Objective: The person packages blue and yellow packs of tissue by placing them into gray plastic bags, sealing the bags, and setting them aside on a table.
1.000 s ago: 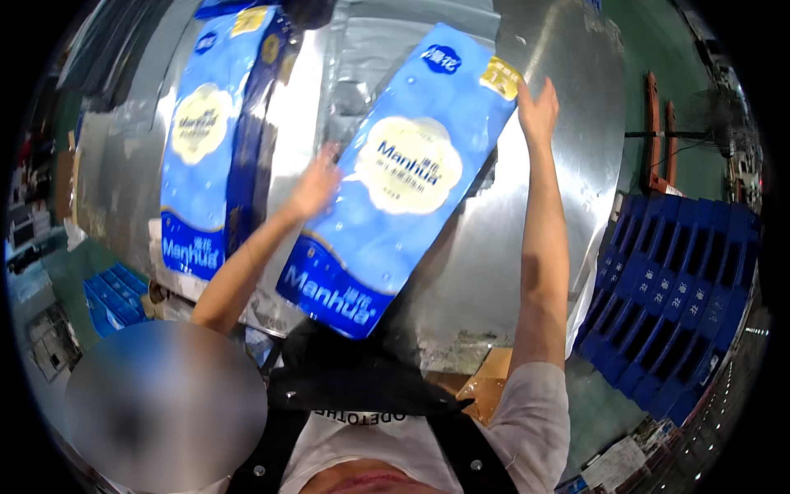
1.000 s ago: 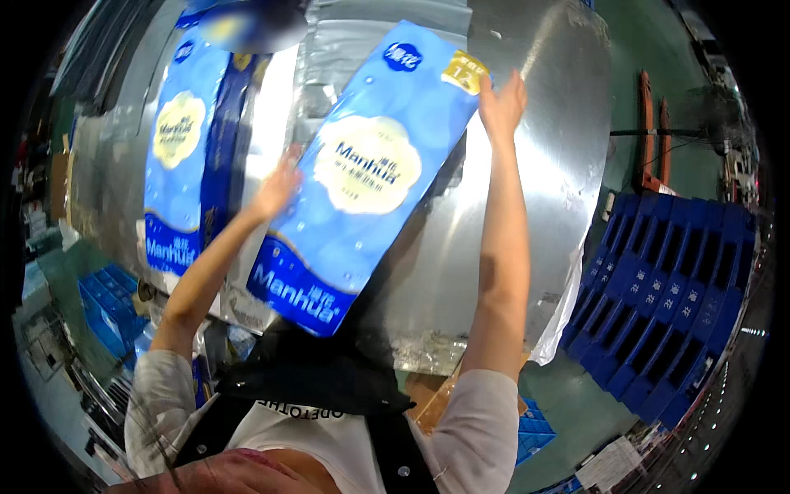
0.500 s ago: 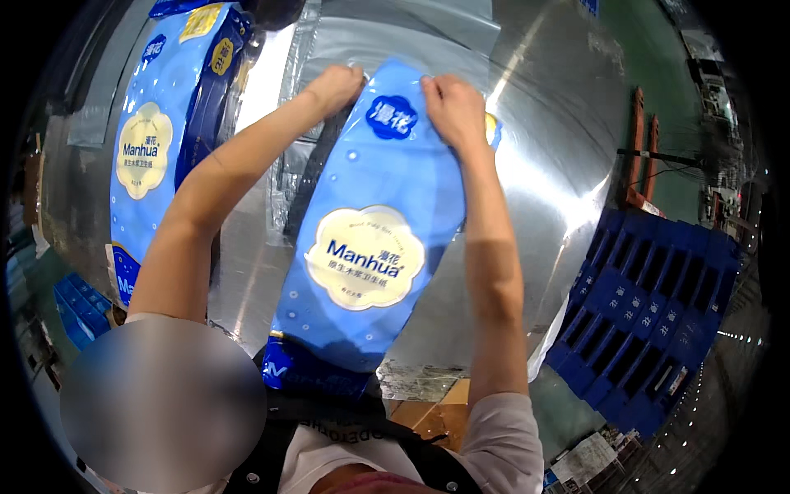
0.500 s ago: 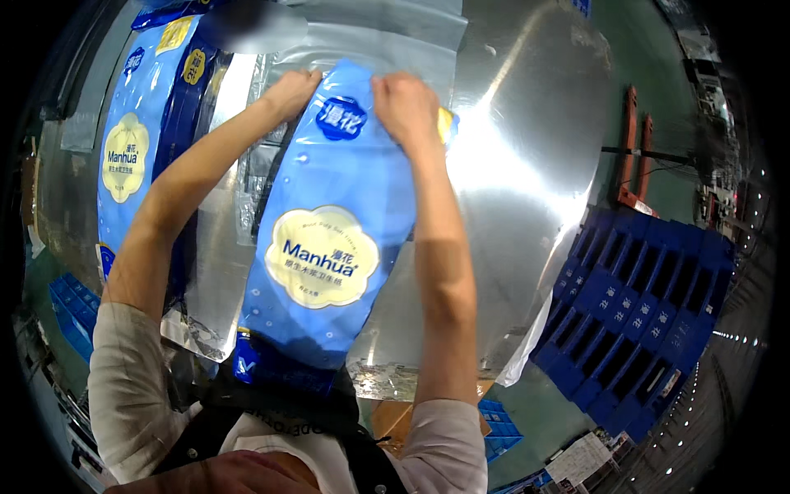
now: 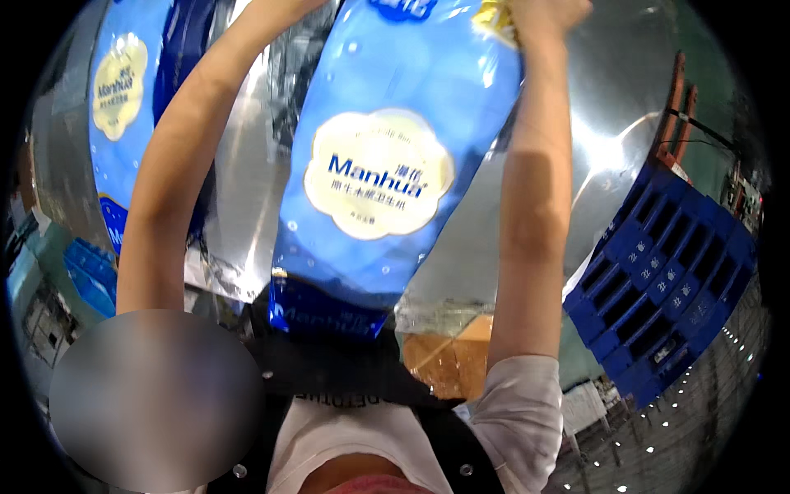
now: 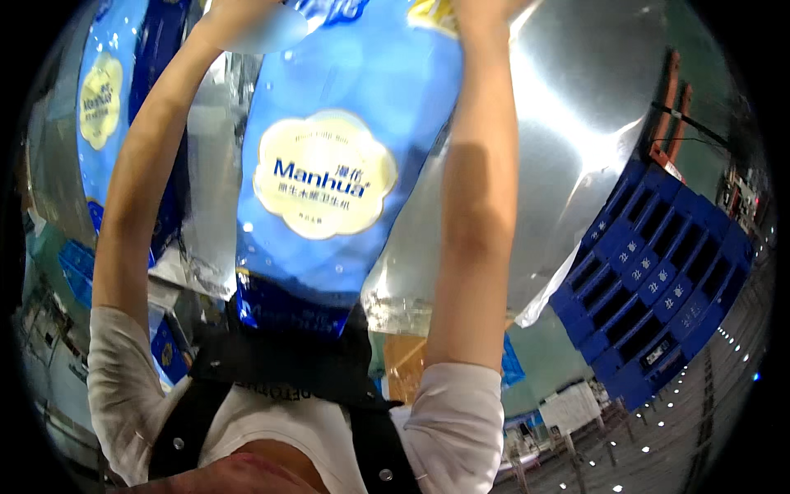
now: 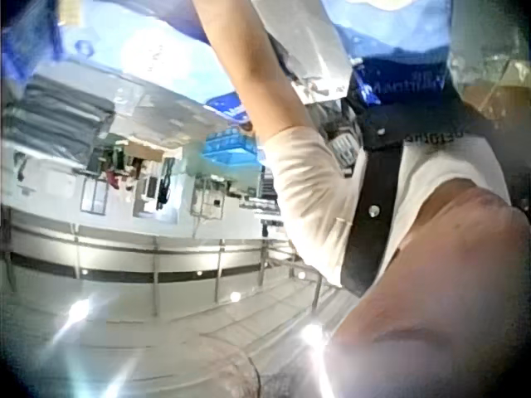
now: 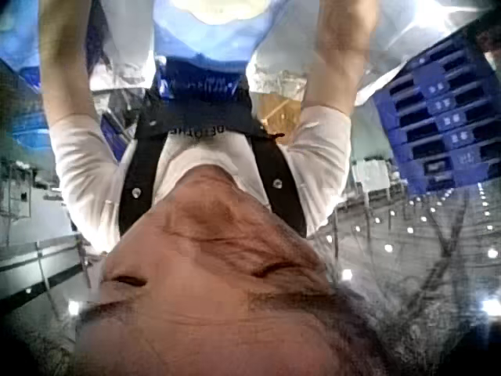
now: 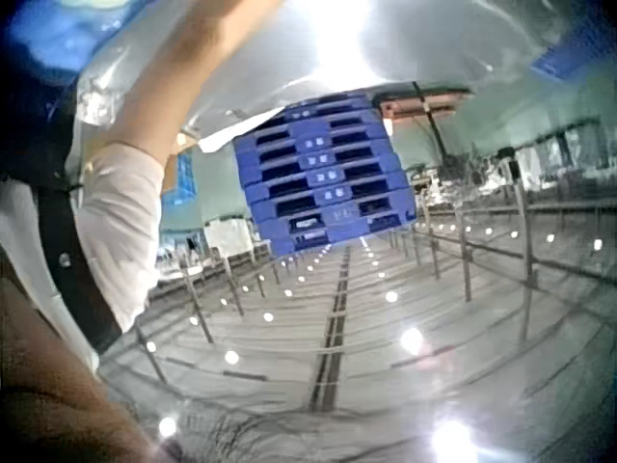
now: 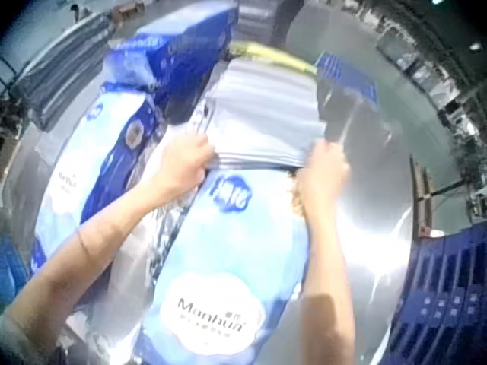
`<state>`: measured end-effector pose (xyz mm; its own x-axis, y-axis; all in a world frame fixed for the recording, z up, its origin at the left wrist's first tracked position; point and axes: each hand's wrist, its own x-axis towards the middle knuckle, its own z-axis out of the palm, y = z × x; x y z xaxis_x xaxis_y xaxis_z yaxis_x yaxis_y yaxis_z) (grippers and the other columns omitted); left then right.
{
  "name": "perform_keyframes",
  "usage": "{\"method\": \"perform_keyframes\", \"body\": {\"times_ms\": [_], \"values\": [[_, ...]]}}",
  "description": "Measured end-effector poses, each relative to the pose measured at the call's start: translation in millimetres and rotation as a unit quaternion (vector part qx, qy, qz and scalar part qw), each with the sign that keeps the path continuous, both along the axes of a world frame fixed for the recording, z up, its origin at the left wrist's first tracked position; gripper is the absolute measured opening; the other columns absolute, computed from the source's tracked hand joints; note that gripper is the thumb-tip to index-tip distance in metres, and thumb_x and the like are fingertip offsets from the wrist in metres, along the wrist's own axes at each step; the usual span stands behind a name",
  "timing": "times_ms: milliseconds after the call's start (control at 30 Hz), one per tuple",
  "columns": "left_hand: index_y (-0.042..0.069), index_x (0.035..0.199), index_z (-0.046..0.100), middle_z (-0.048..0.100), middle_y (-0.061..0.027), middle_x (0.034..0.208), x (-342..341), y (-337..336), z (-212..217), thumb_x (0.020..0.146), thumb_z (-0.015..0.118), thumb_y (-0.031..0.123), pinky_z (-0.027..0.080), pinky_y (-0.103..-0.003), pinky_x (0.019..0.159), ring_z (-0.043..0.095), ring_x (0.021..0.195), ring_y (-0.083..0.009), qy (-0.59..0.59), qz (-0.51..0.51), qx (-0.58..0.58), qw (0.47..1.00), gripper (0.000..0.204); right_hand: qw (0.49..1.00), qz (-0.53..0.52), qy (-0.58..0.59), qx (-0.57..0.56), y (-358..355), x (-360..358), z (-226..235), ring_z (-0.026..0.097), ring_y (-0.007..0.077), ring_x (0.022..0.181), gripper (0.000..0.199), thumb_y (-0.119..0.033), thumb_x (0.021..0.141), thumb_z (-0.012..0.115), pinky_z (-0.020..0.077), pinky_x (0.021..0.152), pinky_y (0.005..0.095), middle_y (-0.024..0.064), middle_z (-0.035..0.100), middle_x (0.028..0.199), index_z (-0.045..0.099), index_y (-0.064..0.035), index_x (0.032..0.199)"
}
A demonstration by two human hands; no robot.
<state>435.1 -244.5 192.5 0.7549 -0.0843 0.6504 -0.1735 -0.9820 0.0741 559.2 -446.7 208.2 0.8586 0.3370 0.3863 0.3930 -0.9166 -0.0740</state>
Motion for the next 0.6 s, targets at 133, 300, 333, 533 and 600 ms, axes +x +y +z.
{"method": "perform_keyframes", "body": {"times_ms": [133, 300, 333, 533, 600], "values": [[0.005, 0.06, 0.045, 0.047, -0.013, 0.062, -14.1, 0.1, -71.0, 0.06, 0.052, 0.002, 0.039, -0.037, 0.057, 0.049, 0.064, -0.0312, 0.145, 0.152, -0.242, 0.947, 0.009, 1.0, 0.028, 0.001, 0.004, -60.6, -35.0, -44.3, 0.053, 0.0362, 0.09, 0.03, -0.007, 0.067, 0.054, 0.0427, 0.077, 0.0419, 0.0206, 0.053, 0.094, 0.052, -0.0019, 0.097], [0.005, 0.067, 0.051, 0.052, -0.0141, 0.068, -22.2, 11.1, -84.2, 0.065, 0.054, 0.008, 0.041, -0.038, 0.06, 0.052, 0.068, -0.0302, 0.229, 0.114, -0.234, 0.938, 0.004, 0.985, 0.13, 0.108, -0.035, -96.1, -86.2, -102.4, 0.054, 0.0373, 0.085, 0.024, -0.011, 0.068, 0.056, 0.0429, 0.072, 0.0427, 0.0199, 0.054, 0.086, 0.052, -0.0012, 0.089], [0.005, 0.068, 0.052, 0.053, -0.0143, 0.069, -21.1, 15.0, -81.8, 0.066, 0.054, 0.01, 0.041, -0.038, 0.061, 0.052, 0.069, -0.0301, 0.239, 0.093, -0.235, 0.938, 0.005, 0.982, 0.142, 0.114, -0.04, -98.2, -85.6, -103.9, 0.054, 0.0375, 0.084, 0.023, -0.012, 0.068, 0.056, 0.043, 0.071, 0.0429, 0.0198, 0.054, 0.085, 0.052, -0.0011, 0.087], [0.005, 0.076, 0.06, 0.059, -0.0157, 0.076, -94.1, 49.8, -89.3, 0.072, 0.055, 0.018, 0.044, -0.039, 0.065, 0.056, 0.073, -0.029, 0.381, -0.012, -0.256, 0.888, 0.014, 0.971, 0.196, 0.13, -0.05, -99.1, -88.3, -80.6, 0.054, 0.0388, 0.077, 0.021, -0.018, 0.068, 0.058, 0.0432, 0.066, 0.0439, 0.019, 0.056, 0.075, 0.052, -0.0002, 0.078], [0.005, 0.079, 0.063, 0.061, -0.0161, 0.078, -176.7, 47.5, -108.8, 0.074, 0.056, 0.02, 0.045, -0.039, 0.066, 0.057, 0.074, -0.0286, 0.457, 0.003, -0.239, 0.857, 0.018, 0.968, 0.193, 0.16, -0.028, -111.0, -155.1, -89.8, 0.055, 0.0392, 0.075, 0.021, -0.019, 0.069, 0.059, 0.0433, 0.064, 0.0442, 0.0187, 0.056, 0.072, 0.052, 0.0001, 0.075]]}}
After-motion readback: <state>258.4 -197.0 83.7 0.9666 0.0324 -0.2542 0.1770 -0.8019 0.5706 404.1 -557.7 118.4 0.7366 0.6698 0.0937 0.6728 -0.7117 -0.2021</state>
